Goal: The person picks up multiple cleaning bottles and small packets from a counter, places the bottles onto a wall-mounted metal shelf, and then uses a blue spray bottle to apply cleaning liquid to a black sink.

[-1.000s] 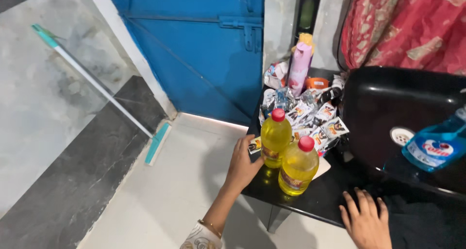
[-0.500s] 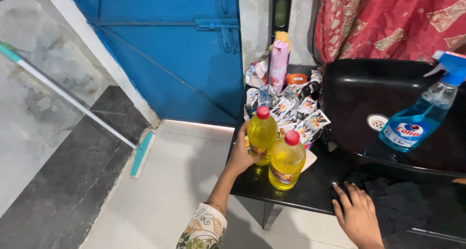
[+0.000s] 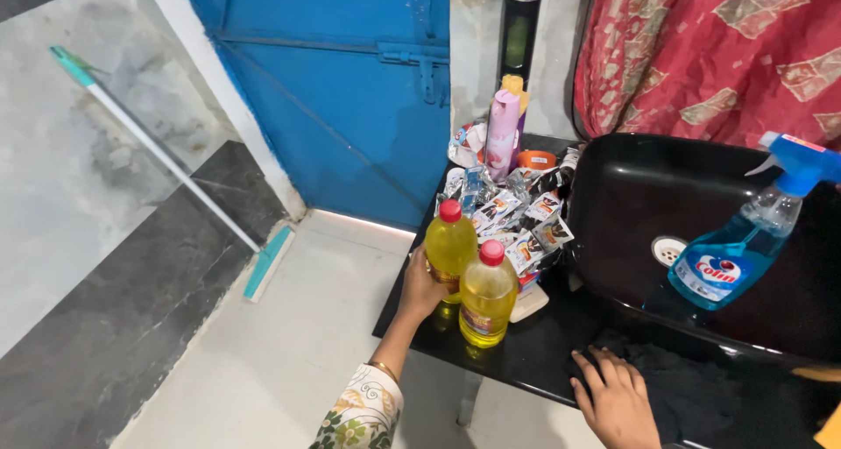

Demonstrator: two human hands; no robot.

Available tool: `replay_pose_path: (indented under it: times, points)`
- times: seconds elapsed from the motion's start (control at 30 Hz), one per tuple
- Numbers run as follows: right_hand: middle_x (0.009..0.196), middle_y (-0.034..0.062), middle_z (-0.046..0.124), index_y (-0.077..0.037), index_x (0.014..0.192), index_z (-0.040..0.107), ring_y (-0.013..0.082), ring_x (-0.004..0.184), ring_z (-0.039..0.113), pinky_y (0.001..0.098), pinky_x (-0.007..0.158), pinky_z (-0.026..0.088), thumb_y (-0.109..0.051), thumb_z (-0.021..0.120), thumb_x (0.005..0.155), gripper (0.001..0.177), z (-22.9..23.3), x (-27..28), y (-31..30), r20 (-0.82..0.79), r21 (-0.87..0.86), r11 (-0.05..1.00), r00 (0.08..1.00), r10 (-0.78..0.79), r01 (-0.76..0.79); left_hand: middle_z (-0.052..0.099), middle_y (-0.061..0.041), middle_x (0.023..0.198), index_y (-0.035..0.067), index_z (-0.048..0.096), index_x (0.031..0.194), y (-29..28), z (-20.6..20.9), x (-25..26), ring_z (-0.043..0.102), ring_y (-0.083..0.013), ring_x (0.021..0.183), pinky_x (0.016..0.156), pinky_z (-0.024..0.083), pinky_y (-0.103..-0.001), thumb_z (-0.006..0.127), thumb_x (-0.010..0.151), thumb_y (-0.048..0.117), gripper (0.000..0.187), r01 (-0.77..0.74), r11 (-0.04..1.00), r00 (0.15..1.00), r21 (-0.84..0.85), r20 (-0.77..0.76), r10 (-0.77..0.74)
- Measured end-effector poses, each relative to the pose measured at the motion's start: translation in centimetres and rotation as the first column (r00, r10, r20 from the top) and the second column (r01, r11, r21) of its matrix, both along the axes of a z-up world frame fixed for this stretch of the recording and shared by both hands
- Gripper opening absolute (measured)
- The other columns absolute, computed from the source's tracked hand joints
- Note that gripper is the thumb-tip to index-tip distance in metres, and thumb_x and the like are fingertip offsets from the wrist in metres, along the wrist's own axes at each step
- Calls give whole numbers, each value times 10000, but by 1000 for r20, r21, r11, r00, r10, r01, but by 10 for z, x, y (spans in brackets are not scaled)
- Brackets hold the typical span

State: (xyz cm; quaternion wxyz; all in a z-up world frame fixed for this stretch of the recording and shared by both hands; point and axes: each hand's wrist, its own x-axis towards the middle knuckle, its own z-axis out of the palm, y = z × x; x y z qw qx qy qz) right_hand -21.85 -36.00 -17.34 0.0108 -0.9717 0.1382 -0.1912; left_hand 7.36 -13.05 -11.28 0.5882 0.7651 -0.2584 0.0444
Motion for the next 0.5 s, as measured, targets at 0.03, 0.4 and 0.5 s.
replay_pose_path:
  times: [0.03, 0.4, 0.5]
  points:
    - [1356, 61, 582, -232, 1394, 581, 252, 1305, 522, 447, 1136, 354, -393, 623, 838, 580, 1, 0, -3, -16, 6, 1000, 1000, 8, -8, 615, -172, 1329, 35, 535, 1343, 0, 5, -4, 593, -338, 1260, 1048, 481, -394, 965, 586, 100, 874, -44, 999, 999, 27, 25, 43]
    - [1496, 221, 440, -18, 1496, 361, 396, 1370, 431, 463, 1099, 358, -342, 723, 849, 809, 64, 51, 43, 202, 508, 820, 962, 185, -264, 645, -140, 1281, 29, 618, 1248, 2, 32, -66, 663, -333, 1150, 969, 534, -391, 938, 568, 80, 753, -408, 910, 913, -72, -24, 407]
    - [1491, 239, 449, -19, 1493, 361, 411, 1362, 447, 466, 1089, 368, -340, 717, 858, 795, 59, 57, 49, 248, 491, 802, 937, 246, -341, 654, -136, 1270, 27, 626, 1220, 17, 27, -77, 680, -322, 1128, 961, 541, -385, 945, 564, 82, 731, -469, 878, 883, -96, -11, 470]
